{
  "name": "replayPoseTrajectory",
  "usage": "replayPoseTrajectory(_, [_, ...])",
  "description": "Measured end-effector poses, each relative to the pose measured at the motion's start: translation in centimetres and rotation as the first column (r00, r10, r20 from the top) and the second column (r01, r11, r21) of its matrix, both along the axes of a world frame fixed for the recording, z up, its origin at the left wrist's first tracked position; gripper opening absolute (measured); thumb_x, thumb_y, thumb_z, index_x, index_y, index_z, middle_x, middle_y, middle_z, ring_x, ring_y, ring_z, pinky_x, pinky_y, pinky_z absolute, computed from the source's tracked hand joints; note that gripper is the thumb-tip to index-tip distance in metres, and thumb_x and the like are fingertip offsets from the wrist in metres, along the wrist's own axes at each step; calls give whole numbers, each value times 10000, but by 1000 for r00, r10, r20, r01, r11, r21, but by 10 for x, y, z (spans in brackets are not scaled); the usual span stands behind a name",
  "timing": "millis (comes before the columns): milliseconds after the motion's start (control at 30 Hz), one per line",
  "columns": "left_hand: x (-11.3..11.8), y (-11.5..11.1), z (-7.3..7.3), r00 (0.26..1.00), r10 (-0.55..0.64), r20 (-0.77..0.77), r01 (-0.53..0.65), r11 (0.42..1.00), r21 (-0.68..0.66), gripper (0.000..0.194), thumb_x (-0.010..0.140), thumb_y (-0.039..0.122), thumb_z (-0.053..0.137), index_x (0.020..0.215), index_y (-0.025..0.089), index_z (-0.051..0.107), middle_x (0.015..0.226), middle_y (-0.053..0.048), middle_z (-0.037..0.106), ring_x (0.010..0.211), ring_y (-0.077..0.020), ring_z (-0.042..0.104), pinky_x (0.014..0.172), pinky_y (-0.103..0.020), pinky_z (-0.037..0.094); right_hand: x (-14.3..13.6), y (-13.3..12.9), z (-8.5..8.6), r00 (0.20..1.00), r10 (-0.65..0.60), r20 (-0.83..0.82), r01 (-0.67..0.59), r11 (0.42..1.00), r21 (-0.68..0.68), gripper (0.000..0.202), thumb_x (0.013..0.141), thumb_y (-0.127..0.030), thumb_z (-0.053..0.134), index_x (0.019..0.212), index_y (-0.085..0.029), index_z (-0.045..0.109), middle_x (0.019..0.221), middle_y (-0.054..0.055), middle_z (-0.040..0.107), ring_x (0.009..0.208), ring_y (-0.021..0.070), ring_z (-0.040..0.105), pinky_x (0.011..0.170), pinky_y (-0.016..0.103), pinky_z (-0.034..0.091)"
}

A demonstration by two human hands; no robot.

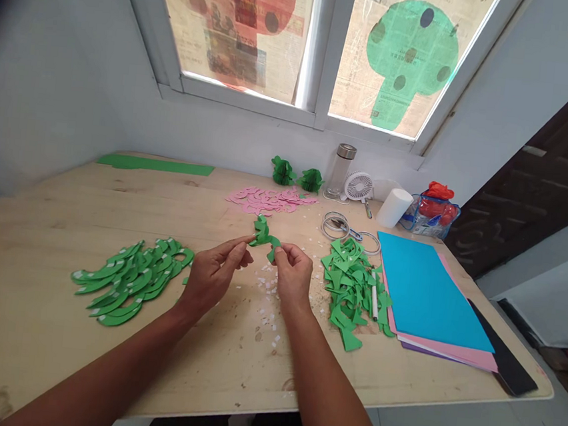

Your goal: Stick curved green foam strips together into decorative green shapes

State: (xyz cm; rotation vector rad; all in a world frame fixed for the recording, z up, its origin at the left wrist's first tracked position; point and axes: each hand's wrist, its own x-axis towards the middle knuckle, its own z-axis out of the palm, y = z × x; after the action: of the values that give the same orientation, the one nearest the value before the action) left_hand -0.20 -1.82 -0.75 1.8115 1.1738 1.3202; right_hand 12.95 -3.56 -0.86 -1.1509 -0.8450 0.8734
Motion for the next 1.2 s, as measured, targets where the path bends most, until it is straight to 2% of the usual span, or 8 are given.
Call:
replayPoseTrajectory(300, [1, -2, 6, 1000, 11, -1, -11, 1000, -23, 284, 788, 306, 527, 913, 137, 718, 717, -49, 715, 611, -155, 632, 602, -236, 485, 0, -1, 0, 1000, 5, 7, -5, 1000, -8, 185, 671, -336, 625, 702, -159, 666, 584, -9, 604, 551, 112, 492, 578, 247, 400])
replayPoseTrajectory(600, [1, 0, 4, 997, -24, 75, 32, 995, -97, 251, 726, 294, 586, 875, 142, 721, 701, -45, 717, 595, -158, 630, 564, -239, 497, 0, -1, 0, 1000, 10, 22, -10, 1000, -16, 172, 672, -329, 616, 691, -164, 661, 579, -14, 596, 554, 113, 490, 571, 244, 396])
replayPoseTrajectory(767, [1, 0, 4, 997, -32, 77, 40, 994, -100, 283, 745, 311, 568, 905, 133, 720, 692, -47, 712, 572, -153, 621, 558, -243, 500, -1, -1, 2, 1000, 3, 17, -3, 1000, -22, 168, 667, -323, 620, 685, -159, 656, 574, -17, 588, 553, 111, 489, 569, 243, 394])
replayPoseTrajectory(967, [2, -2, 1, 994, 3, -108, 1, 999, 44, 285, 783, 272, 516, 965, 159, 703, 824, -66, 730, 647, -165, 649, 643, -266, 511, -1, 0, 0, 1000, 11, 3, -11, 1000, -21, 166, 667, -325, 631, 675, -161, 653, 572, -18, 597, 546, 109, 496, 567, 242, 402])
replayPoseTrajectory(1200, [3, -3, -4, 964, 34, -263, 15, 983, 181, 314, 825, 204, 438, 1031, 192, 674, 833, -60, 717, 741, -179, 653, 696, -267, 497, -2, -1, -1, 998, 55, -19, -56, 998, -27, 161, 665, -324, 627, 709, -169, 642, 591, -12, 628, 554, 117, 536, 584, 246, 421])
